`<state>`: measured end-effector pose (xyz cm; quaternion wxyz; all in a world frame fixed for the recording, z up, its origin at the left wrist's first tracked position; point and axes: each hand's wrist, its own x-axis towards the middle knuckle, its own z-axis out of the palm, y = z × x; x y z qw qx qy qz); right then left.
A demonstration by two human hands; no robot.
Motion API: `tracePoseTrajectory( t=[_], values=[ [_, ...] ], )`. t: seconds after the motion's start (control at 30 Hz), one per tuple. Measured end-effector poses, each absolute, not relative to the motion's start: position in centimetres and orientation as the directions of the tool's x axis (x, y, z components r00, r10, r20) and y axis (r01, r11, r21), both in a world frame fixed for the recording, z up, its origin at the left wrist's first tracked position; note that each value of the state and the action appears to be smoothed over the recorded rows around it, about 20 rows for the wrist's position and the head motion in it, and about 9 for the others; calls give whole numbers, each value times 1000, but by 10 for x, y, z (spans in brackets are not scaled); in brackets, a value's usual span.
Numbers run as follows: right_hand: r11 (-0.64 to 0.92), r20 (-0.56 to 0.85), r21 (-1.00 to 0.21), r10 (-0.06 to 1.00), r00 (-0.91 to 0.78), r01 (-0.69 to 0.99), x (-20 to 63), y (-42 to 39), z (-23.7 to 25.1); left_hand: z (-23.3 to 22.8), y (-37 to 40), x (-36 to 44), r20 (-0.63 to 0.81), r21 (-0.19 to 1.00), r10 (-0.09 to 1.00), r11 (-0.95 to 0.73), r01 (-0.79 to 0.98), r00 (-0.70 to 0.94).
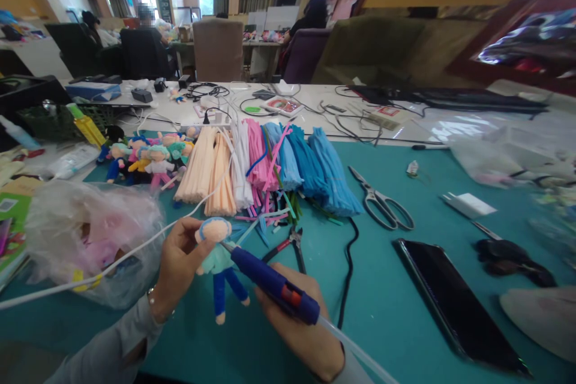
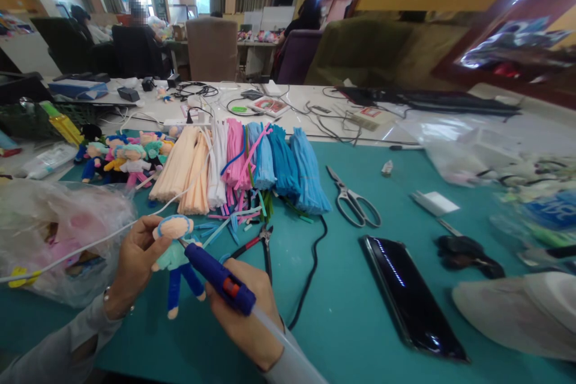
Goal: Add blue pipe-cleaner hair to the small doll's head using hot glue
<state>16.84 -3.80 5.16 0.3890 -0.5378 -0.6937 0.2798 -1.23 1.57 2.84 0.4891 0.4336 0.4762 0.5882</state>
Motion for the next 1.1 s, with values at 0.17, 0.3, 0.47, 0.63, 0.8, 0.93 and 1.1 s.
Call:
tracePoseTrajectory(
  t=[0.17,0.3,0.47,0.63,0.8,0.93,1.1],
  values=[
    [265,237,-837,964,-121,479,171,-38,54,28,17,-12,-2,979,991,-25,-202,-136],
    [203,181,-891,979,-93,406,173,-38,57,25,19,-13,-41,974,992,13,-226,-120],
    [110,102,-928,994,-40,357,172,-38,60,21,19,-13,-25,977,995,4,-212,-95],
    [78,62,-935,996,-60,345,173,-38,57,21,18,-12,-26,981,996,10,-196,-80],
    [133,107,-923,990,-92,362,173,-37,53,21,18,-13,-23,980,998,9,-200,-66],
    [137,106,-925,989,-105,355,172,-36,57,20,18,-13,-22,979,997,6,-203,-77],
    [176,147,-915,983,-107,363,170,-36,57,21,18,-12,-22,980,997,7,-197,-73]
  ],
)
